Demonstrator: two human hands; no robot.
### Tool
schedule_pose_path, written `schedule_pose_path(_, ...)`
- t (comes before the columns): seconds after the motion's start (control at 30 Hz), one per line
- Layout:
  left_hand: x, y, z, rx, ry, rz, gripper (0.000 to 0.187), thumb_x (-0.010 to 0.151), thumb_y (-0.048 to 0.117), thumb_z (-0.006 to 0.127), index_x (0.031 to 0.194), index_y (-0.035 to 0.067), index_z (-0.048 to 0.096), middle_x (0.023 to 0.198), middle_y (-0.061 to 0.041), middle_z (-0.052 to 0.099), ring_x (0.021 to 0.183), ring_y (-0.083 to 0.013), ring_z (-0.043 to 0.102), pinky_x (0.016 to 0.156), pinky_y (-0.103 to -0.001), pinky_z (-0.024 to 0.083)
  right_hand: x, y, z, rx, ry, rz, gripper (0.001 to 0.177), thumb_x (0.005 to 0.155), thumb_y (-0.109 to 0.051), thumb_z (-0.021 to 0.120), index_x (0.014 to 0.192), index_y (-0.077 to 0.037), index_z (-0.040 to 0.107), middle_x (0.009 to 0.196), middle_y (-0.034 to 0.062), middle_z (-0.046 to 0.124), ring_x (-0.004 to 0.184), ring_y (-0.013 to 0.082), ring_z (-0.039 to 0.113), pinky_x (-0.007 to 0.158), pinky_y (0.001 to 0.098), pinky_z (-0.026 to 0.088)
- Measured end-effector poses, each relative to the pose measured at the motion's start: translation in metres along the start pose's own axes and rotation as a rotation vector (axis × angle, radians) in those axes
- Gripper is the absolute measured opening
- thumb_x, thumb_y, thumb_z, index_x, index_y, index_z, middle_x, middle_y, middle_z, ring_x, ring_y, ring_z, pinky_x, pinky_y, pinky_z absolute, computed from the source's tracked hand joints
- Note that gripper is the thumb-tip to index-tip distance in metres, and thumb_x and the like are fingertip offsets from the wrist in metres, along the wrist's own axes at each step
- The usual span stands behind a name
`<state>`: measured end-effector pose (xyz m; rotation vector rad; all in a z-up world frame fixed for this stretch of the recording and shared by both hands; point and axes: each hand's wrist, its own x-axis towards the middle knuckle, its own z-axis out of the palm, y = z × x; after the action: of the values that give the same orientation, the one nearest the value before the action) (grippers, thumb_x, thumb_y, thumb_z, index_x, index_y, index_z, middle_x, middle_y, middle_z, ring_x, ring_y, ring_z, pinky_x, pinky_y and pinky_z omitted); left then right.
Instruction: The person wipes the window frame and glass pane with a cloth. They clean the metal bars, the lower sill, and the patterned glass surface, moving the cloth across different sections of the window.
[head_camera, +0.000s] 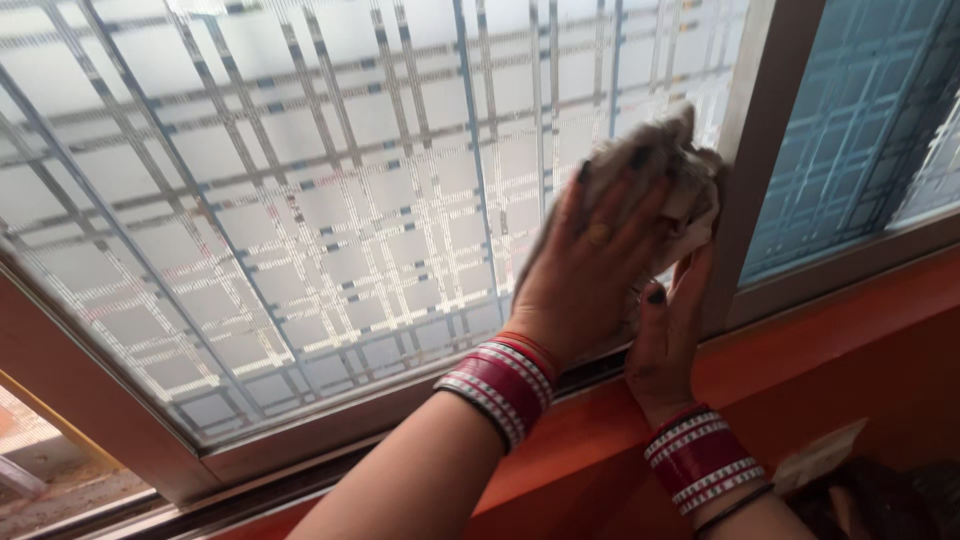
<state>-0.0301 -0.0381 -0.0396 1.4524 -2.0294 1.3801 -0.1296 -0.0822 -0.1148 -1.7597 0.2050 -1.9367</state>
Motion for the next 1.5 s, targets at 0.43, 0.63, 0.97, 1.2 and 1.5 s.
schedule_pose_path(0.43,-0.09,-0.025,-0.038,0.087,-0.169,0.197,0.055,0.094,0.039,0.056,0.144,0.017,0.059,0.167,-0.006,0.035,0.156,-0.0278,0.025,0.128,-0.056,0.01,-0.003,0.002,-0.004,-0.101,-0.032,-0.026,0.092,0.11,-0.067,0.036,0.167,0.0,0.009,0.178,0.0237,0.014,0.169,0.0348,0.014,0.139,0.0457,0.01)
schedule_pose_path(0.63,-0.149,-0.083,-0.104,0.111,-0.187,0.112,0.056,0.089,0.034,0.058,0.143,0.018,0.061,0.165,-0.009,0.037,0.152,-0.0312,0.03,0.125,-0.058,0.016,-0.005,-0.005,-0.001,-0.094,-0.031,-0.046,0.09,0.111,-0.066,0.035,0.167,0.002,0.014,0.178,0.0237,0.018,0.17,0.0346,0.015,0.141,0.0458,0.009)
schedule_pose_path(0.97,-0.12,-0.092,-0.091,0.135,0.016,0.012,0.046,0.107,0.034,0.059,0.151,0.02,0.058,0.17,-0.008,0.032,0.158,-0.0321,0.026,0.129,-0.063,0.014,-0.006,-0.003,0.001,-0.042,-0.018,-0.02,0.09,0.111,-0.066,0.037,0.167,0.001,0.015,0.177,0.025,0.02,0.169,0.0352,0.016,0.14,0.0466,0.009)
schedule_pose_path(1.2,-0.028,-0.038,-0.02,0.095,0.01,0.014,0.061,0.109,0.039,0.053,0.165,0.017,0.045,0.174,-0.007,0.025,0.162,-0.0292,0.017,0.132,-0.059,0.005,-0.012,0.01,-0.005,-0.089,-0.029,-0.018,0.084,0.116,-0.065,0.034,0.167,-0.002,0.01,0.176,0.0204,0.019,0.168,0.0312,0.017,0.14,0.0434,0.01)
schedule_pose_path(1.5,-0.021,-0.003,0.008,0.14,-0.048,0.102,0.067,0.103,0.048,0.055,0.163,0.021,0.044,0.174,-0.005,0.023,0.161,-0.0274,0.015,0.132,-0.055,0.003,-0.013,0.015,-0.006,0.01,-0.01,0.029,0.09,0.112,-0.067,0.04,0.166,-0.003,0.009,0.173,0.0186,0.02,0.164,0.0302,0.024,0.138,0.042,0.022)
